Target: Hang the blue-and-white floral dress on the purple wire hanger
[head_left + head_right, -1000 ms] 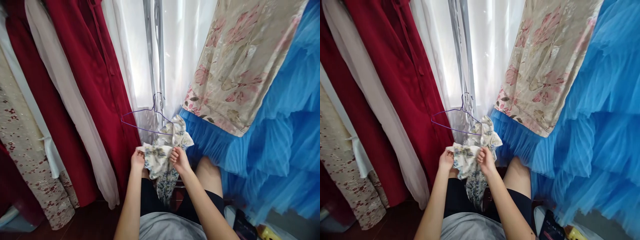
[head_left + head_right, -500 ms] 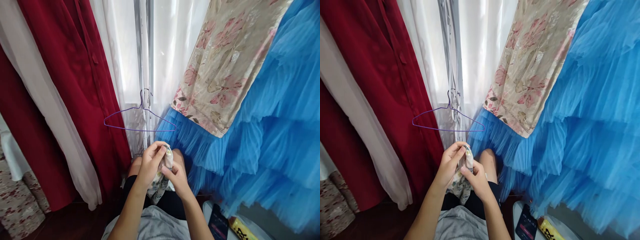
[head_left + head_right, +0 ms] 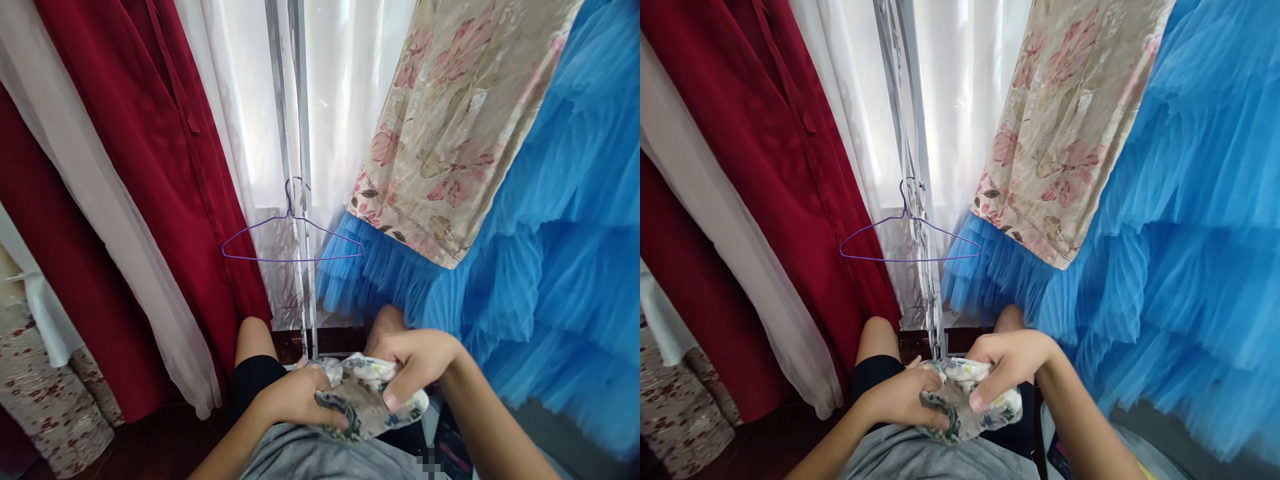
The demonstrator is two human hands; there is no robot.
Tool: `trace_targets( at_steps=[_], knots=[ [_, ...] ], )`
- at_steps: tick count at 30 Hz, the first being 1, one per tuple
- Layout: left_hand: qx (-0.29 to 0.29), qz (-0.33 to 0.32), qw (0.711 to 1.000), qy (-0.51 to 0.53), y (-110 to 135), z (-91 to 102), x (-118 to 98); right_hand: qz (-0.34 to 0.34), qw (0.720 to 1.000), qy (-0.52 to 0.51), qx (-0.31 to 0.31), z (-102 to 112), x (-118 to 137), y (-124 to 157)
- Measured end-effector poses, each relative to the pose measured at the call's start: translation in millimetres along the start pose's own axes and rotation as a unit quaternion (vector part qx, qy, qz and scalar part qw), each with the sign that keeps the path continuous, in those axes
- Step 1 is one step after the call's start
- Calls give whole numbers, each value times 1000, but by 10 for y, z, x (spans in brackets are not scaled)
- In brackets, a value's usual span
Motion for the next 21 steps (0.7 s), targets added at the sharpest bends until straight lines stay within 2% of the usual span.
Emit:
trace_targets(
  at_steps=[3,5,7,9,12,14,16,21],
  knots=[
    [68,72,980,-173,54,142,268,-16,998,46,-47,344,120,201],
    [69,119,959,-247,59,341,383,-23,992,65,-106,719,176,307],
    [36,128,953,-270,45,564,380,23,973,46,-224,1180,258,348],
    [-20,103,960,-260,25,771,274,76,942,-13,-326,1605,320,284],
    [-102,57,967,-225,10,1005,63,114,904,-87,-402,2049,374,-27],
    [-126,42,969,-208,15,1101,-30,123,898,-105,-410,2216,429,-299],
    [-131,37,973,-188,35,1160,-78,118,904,-111,-395,2307,499,-557],
    [-113,22,990,-82,151,1228,-146,70,929,-120,-344,2319,669,-1082]
  ],
)
Point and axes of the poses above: each hand's wrist, its own y-axis away from the middle knuckle, its own z-axis out of the back of the hand, x = y × z, the point moved 4 cm from there along -y, towards the middle knuckle, and after that the axes turned 15 degrees about -y, right-handed, at the moved point
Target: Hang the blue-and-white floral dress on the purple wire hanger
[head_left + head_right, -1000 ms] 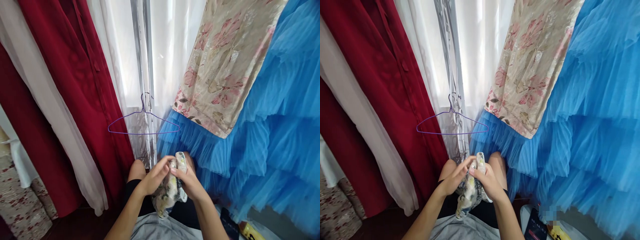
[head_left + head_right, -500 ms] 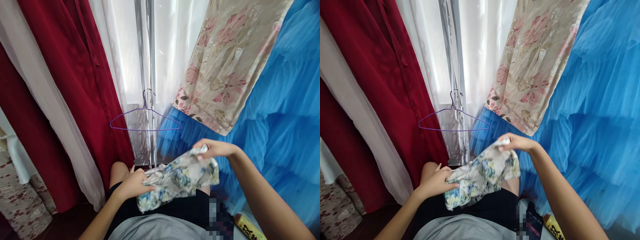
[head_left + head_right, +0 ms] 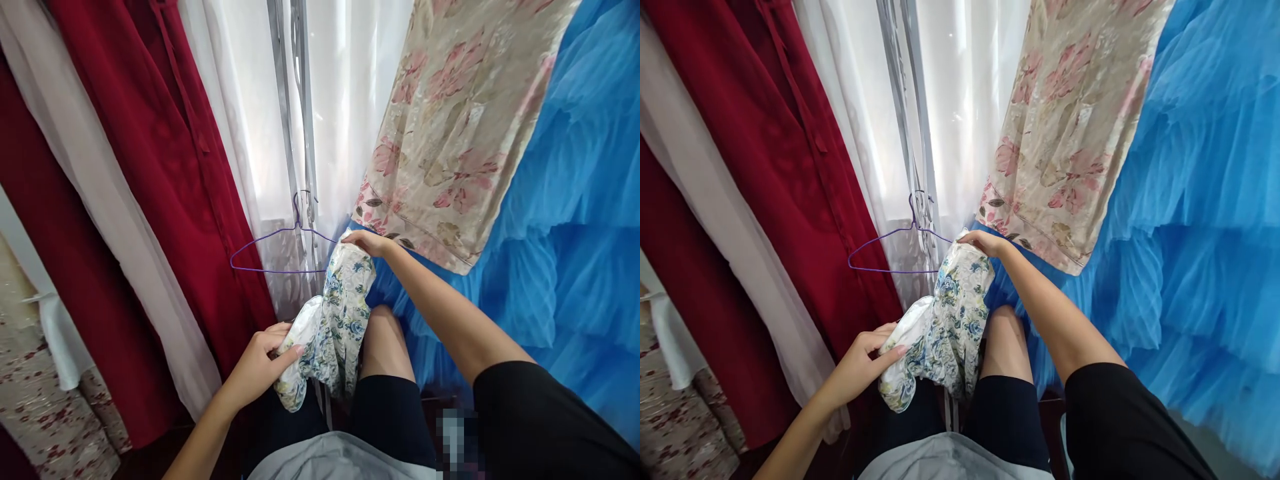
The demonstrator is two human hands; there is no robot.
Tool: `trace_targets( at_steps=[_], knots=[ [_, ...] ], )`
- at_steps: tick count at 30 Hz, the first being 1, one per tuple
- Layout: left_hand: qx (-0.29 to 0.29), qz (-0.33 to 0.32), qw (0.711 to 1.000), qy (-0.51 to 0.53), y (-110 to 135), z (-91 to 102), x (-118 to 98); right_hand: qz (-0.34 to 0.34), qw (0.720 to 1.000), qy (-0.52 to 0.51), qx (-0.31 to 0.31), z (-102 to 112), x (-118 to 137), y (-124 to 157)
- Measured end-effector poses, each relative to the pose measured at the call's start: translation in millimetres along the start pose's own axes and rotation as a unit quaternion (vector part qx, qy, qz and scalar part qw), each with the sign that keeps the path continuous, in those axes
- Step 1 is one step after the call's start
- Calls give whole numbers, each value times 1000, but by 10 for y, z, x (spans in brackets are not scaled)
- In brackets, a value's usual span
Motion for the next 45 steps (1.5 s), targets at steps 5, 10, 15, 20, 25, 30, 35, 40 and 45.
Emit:
trace_targets(
  at_steps=[5,10,15,20,25,30,35,40,45],
  knots=[
    [-36,56,996,-54,141,147,161,16,1000,14,22,-312,13,-175],
    [-1,162,951,-263,107,287,810,55,996,55,45,-330,118,-86],
    [0,224,923,-313,-306,554,1364,44,989,131,59,-324,220,8],
    [-82,258,892,-363,-811,1072,1483,41,988,118,94,-352,178,6],
    [-176,245,868,-396,-1222,1462,1222,33,991,101,87,-361,141,8],
    [-207,80,924,-310,-1718,1304,725,-51,995,45,71,-319,-1,102],
    [-309,77,919,-234,-1773,1288,706,7,1000,11,25,106,-236,416],
    [-275,75,920,-269,-1516,1155,694,126,989,-51,-63,418,-491,718],
    [-246,48,910,-331,-1462,1015,518,247,954,-127,-113,260,-181,684]
  ],
)
Point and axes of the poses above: each hand's wrist, its own y-axis away from the middle knuckle, its own z-axis out of the back of the hand, x = y × z, the point moved 4 cm from there along -y, towards the middle knuckle, and after that the axes turned 15 degrees about -y, right-handed, at the moved point
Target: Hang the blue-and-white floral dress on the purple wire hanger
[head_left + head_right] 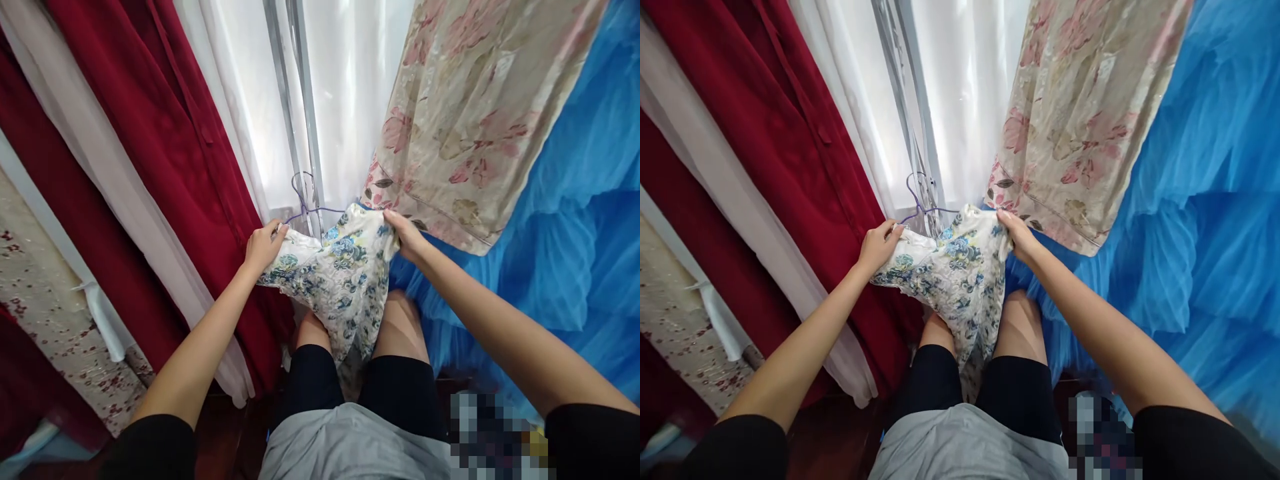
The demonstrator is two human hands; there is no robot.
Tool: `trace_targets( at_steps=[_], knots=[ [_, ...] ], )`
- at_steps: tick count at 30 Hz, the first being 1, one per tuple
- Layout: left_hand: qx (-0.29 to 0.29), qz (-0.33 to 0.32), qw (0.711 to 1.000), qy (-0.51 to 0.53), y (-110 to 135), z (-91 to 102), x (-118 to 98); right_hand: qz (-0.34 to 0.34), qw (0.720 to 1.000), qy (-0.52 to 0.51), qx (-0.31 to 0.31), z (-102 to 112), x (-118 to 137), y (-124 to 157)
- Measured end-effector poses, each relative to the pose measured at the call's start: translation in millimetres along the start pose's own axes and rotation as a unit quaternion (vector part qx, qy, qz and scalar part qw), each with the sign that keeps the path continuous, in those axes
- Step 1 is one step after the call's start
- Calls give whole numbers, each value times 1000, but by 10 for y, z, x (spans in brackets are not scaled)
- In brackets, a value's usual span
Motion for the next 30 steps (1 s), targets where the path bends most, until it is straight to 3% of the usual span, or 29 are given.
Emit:
trace_targets(
  at_steps=[4,7,9,10,11,13,14,15,17,19,21,24,27,30],
  knots=[
    [18,31,999,-19,17,-61,152,39,999,-36,-9,-401,215,-242],
    [32,89,995,44,90,-132,390,50,999,0,19,-767,255,-238],
    [21,124,989,73,162,-161,528,72,989,71,106,-1084,247,-27],
    [8,141,987,81,204,-167,577,86,972,120,181,-1269,231,156],
    [-9,160,982,97,248,-166,608,86,936,183,289,-1469,188,393],
    [-56,188,966,168,333,-136,593,97,811,302,492,-1800,81,943],
    [-86,190,954,216,366,-99,538,132,753,339,549,-1910,57,1181],
    [-119,184,938,267,390,-42,454,171,719,353,574,-1988,55,1353],
    [-167,163,901,365,406,120,215,223,685,375,584,-2047,56,1482],
    [-158,147,857,468,386,310,-88,259,701,404,527,-1985,65,1327],
    [-80,124,815,560,365,493,-437,281,744,426,432,-1838,69,1036],
    [29,96,784,612,420,722,-895,243,798,425,351,-1586,-11,726],
    [78,58,762,640,519,821,-1170,197,819,437,314,-1367,-82,737],
    [94,36,728,678,575,788,-1281,189,839,430,273,-1150,-25,912]
  ],
)
Point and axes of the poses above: each hand's wrist, its own y-axis away from the middle knuckle, its own z-axis out of the back of the hand, x = y × z, the point moved 4 cm from there along -y, towards the middle knuckle, and after that the axes turned 15 degrees about -y, right-handed, at the moved point
